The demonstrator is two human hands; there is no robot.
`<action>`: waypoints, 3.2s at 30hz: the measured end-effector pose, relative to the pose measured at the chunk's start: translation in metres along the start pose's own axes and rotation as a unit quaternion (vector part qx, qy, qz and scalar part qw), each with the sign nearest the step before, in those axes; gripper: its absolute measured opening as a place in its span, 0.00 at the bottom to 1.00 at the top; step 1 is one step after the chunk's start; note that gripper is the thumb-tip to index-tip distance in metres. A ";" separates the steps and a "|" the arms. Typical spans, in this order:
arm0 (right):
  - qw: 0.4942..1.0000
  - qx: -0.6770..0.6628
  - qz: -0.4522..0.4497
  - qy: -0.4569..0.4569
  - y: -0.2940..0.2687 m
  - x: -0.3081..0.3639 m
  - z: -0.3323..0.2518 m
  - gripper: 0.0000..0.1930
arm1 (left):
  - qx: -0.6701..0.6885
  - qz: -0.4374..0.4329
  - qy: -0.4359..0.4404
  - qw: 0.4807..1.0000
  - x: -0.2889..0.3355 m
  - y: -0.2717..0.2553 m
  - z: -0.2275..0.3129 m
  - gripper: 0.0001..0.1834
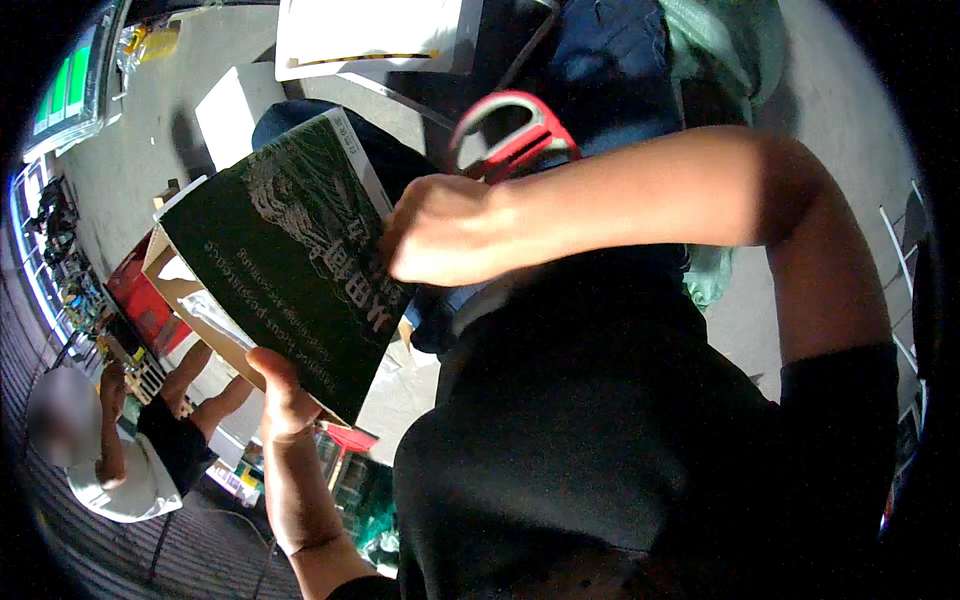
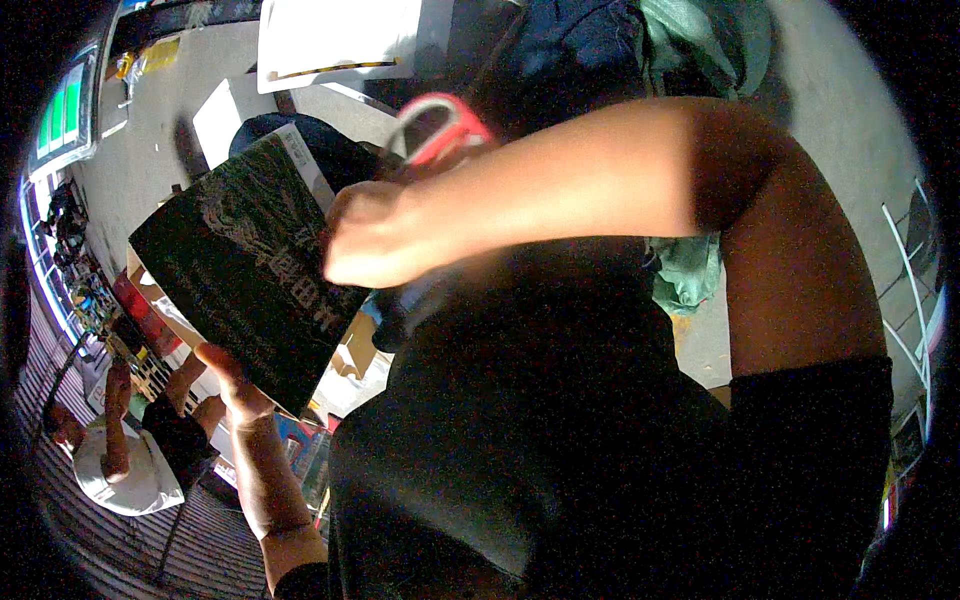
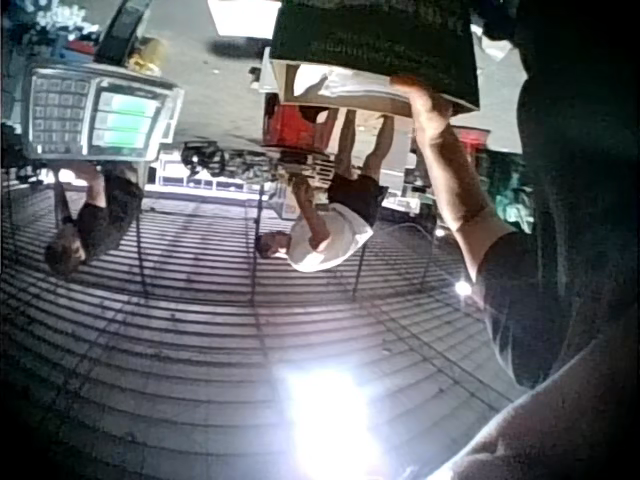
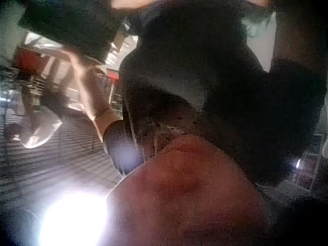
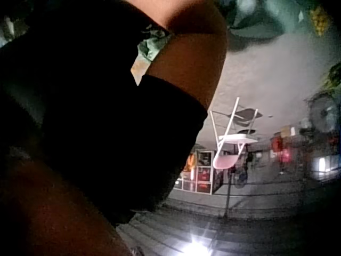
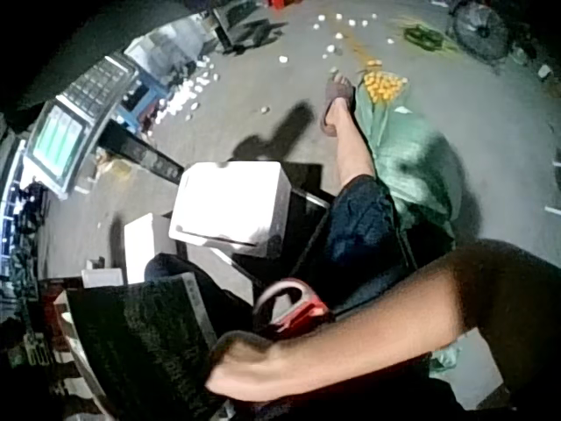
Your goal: The person cuts a green cardboard box with scissors and places the pieces into another box.
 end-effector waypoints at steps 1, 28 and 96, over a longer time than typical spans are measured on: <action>0.993 0.055 0.096 -0.040 -0.027 0.006 -0.017 0.06 | 0.001 0.003 0.000 1.000 0.001 -0.001 -0.001 0.53; 0.959 -0.189 0.107 0.183 -0.066 -0.003 0.076 0.09 | -0.065 0.179 0.101 0.977 0.024 -0.032 0.025 0.32; 0.793 -0.255 -0.117 0.541 -0.010 0.066 0.184 0.12 | -0.290 0.647 0.100 0.698 0.044 -0.278 -0.248 0.12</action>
Point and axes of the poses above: each hand's wrist, its own x-axis away from the middle knuckle, its own y-axis out of the palm, z = x × y, the point moved 10 cm from there along -x, towards the middle knuckle, and after that the axes turned 11 degrees about -z, right-handed, at the moved point
